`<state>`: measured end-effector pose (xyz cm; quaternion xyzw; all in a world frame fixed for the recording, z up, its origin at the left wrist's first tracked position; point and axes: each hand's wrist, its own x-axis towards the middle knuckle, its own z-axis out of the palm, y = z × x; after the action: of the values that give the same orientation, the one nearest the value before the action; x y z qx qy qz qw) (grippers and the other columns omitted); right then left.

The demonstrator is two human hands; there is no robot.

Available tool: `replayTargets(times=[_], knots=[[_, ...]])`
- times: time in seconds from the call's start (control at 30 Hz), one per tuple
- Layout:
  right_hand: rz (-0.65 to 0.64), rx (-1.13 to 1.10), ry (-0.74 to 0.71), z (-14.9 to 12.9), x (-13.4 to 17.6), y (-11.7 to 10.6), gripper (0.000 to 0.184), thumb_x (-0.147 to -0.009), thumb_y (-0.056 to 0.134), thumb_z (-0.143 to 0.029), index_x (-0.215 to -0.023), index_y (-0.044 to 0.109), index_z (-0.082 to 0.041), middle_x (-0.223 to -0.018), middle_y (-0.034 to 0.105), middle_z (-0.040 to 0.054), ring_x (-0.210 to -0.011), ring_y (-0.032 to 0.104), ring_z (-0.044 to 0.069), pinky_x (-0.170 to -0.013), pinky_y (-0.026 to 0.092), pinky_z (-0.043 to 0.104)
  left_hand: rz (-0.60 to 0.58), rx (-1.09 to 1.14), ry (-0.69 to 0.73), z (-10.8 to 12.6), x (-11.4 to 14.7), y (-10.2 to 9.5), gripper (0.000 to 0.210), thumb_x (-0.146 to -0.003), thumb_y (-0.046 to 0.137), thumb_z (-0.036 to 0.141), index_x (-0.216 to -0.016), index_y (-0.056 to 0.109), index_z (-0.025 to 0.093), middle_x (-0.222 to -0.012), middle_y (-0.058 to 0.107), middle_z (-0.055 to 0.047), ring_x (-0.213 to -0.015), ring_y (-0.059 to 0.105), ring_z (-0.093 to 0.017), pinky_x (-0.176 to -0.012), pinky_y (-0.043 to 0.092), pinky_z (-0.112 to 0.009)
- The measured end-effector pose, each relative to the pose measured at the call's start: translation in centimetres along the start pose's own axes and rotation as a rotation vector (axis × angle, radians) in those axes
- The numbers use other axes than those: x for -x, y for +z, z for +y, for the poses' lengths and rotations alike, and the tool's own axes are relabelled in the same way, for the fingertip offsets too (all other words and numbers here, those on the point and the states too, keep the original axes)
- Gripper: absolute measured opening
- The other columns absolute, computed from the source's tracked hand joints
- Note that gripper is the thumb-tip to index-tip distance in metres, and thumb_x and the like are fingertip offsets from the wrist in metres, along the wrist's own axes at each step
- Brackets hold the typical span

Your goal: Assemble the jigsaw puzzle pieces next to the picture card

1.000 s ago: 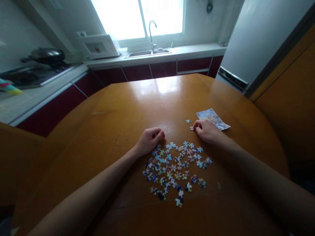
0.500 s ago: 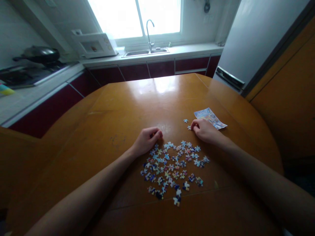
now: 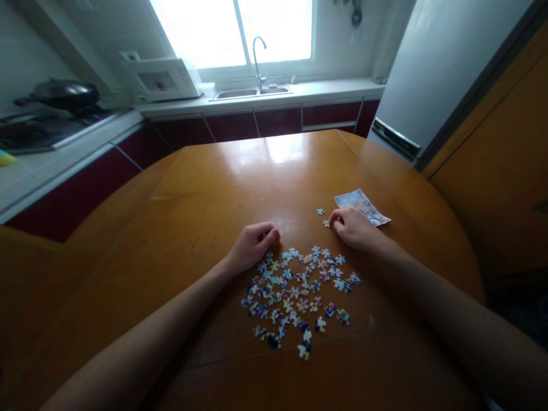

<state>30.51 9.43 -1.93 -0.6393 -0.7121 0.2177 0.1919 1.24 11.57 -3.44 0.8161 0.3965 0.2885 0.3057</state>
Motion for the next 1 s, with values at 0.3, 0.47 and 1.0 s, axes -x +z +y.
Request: replayTargets(times=[0.3,0.47,1.0], knots=[[-0.005,0.093,0.015,-0.8,1.1,-0.5,0.013,-0.086,0.059,-0.016,-0.083,0.072,-0.017,-0.083,0.074,0.0086,-0.073,0.064,0.018,-0.066,0.043,0.028,-0.013,0.020,-0.021,0.0,0.0,-0.1,0.036,-0.097,0.050,0.038,-0.076,0.067,0.014,-0.068,0.065,-0.002,-0.062,0.056,-0.013,-0.059,0.042,-0.023],[-0.133,0.111,0.023,-0.7,1.7,-0.6,0.006,-0.078,0.069,-0.016,-0.073,0.070,-0.020,-0.076,0.072,0.0058,-0.069,0.064,0.018,-0.060,0.042,0.027,-0.012,0.017,-0.024,0.0,0.0,-0.1,0.037,-0.098,0.049,0.038,-0.076,0.067,0.014,-0.068,0.065,-0.002,-0.063,0.057,-0.013,-0.061,0.042,-0.023],[-0.326,0.089,-0.077,-2.7,2.8,-1.0,0.007,-0.075,0.071,-0.013,-0.080,0.073,-0.019,-0.077,0.070,0.0031,-0.068,0.059,0.014,-0.059,0.037,0.026,-0.019,0.011,-0.018,-0.2,0.0,-0.1,0.038,-0.098,0.049,0.039,-0.075,0.067,0.014,-0.065,0.062,-0.001,-0.060,0.054,-0.013,-0.057,0.039,-0.023]])
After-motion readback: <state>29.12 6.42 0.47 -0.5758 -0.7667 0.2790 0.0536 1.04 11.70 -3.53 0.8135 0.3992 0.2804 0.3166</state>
